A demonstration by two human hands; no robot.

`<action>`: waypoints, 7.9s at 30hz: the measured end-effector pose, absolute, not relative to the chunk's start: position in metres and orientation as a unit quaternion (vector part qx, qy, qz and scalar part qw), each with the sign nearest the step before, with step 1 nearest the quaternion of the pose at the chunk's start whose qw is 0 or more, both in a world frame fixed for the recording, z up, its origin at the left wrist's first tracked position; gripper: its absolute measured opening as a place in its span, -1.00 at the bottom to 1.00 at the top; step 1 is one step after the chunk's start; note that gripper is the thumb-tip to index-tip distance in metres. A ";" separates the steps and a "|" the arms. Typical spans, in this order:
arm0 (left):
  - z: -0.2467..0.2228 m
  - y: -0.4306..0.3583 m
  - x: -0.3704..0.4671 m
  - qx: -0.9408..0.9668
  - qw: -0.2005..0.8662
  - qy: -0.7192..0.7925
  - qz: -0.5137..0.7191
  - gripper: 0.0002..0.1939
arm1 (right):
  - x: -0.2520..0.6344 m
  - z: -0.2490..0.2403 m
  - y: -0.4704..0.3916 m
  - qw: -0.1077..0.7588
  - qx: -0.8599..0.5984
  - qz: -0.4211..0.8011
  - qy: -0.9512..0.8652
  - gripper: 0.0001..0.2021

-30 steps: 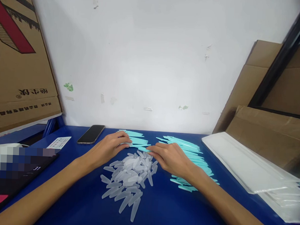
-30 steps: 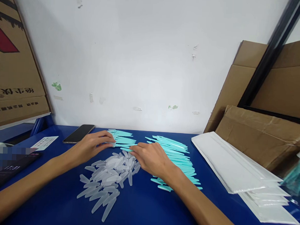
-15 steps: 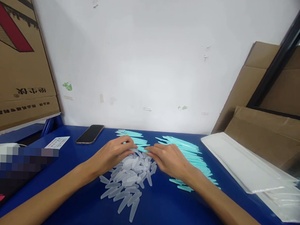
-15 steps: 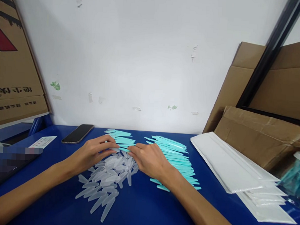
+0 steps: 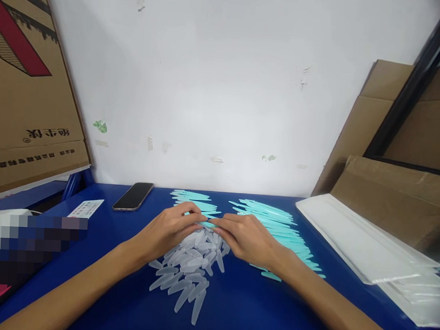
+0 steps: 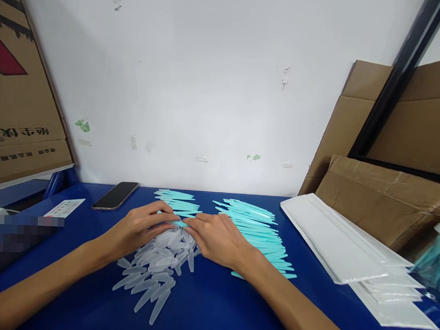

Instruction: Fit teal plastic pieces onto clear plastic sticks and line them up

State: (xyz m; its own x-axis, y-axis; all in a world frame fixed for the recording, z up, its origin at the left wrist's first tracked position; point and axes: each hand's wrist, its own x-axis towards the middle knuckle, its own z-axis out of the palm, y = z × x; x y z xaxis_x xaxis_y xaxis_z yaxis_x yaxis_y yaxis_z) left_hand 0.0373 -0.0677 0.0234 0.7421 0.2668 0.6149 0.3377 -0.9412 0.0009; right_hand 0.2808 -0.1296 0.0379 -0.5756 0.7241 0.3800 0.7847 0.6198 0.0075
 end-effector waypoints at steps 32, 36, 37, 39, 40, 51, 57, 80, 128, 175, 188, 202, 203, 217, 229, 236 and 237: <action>0.036 -0.084 0.046 -0.909 0.095 -0.134 -0.382 -0.80 | 0.275 0.042 -0.136 0.226 -0.420 -0.054 -0.877 -0.51; 0.037 -0.070 0.037 -0.880 0.141 -0.197 -0.409 -0.74 | 0.284 0.044 -0.128 0.236 -0.435 -0.110 -0.862 -0.67; 0.037 -0.068 0.035 -0.876 0.147 -0.213 -0.407 -0.73 | 0.287 0.044 -0.126 0.237 -0.439 -0.115 -0.859 -0.66; 0.037 -0.065 0.032 -0.879 0.140 -0.226 -0.396 -0.73 | 0.293 0.044 -0.122 0.238 -0.447 -0.120 -0.854 -0.65; 0.037 -0.065 0.032 -0.885 0.126 -0.225 -0.388 -0.75 | 0.296 0.043 -0.121 0.239 -0.448 -0.122 -0.853 -0.66; 0.036 -0.080 0.036 -0.914 0.004 -0.223 -0.340 -0.76 | 0.300 0.035 -0.117 0.222 -0.392 -0.120 -0.885 -0.71; 0.033 -0.073 0.041 -0.940 0.118 -0.238 -0.215 -0.68 | 0.292 0.040 -0.119 0.170 -0.407 -0.145 -0.886 -0.67; 0.024 -0.022 0.008 -0.913 -0.023 -0.313 -0.260 -0.72 | 0.307 0.049 -0.119 0.264 -0.447 -0.137 -0.844 -0.70; 0.017 -0.051 0.035 -0.930 -0.090 -0.332 -0.130 -0.60 | 0.342 0.056 -0.097 -0.010 -0.576 -0.091 -0.812 -0.91; 0.031 -0.068 0.055 -0.768 -0.382 -0.350 -0.378 -0.65 | 0.296 0.042 -0.115 0.152 -0.450 -0.198 -0.857 -0.71; 0.034 -0.075 0.059 -0.738 -0.454 -0.334 -0.370 -0.66 | 0.289 0.035 -0.117 0.178 -0.458 -0.130 -0.861 -0.65; 0.034 -0.087 0.059 -0.808 -0.396 -0.341 -0.273 -0.61 | 0.286 0.044 -0.136 0.197 -0.410 0.010 -0.891 -0.32; 0.033 -0.087 0.058 -0.813 -0.391 -0.338 -0.268 -0.60 | 0.285 0.044 -0.137 0.194 -0.406 0.022 -0.893 -0.28; 0.046 -0.096 0.052 -0.828 -0.404 -0.264 -0.286 -0.66 | 0.273 0.046 -0.145 0.210 -0.375 0.034 -0.902 -0.30; 0.033 -0.047 0.027 -0.790 -0.382 -0.334 -0.345 -0.64 | 0.319 0.047 -0.104 0.192 -0.501 -0.128 -0.834 -0.65; 0.028 -0.032 0.019 -0.783 -0.404 -0.356 -0.311 -0.62 | 0.319 0.053 -0.107 0.202 -0.545 -0.130 -0.804 -0.56; 0.027 -0.031 0.019 -0.779 -0.408 -0.363 -0.309 -0.61 | 0.319 0.054 -0.107 0.204 -0.545 -0.131 -0.803 -0.56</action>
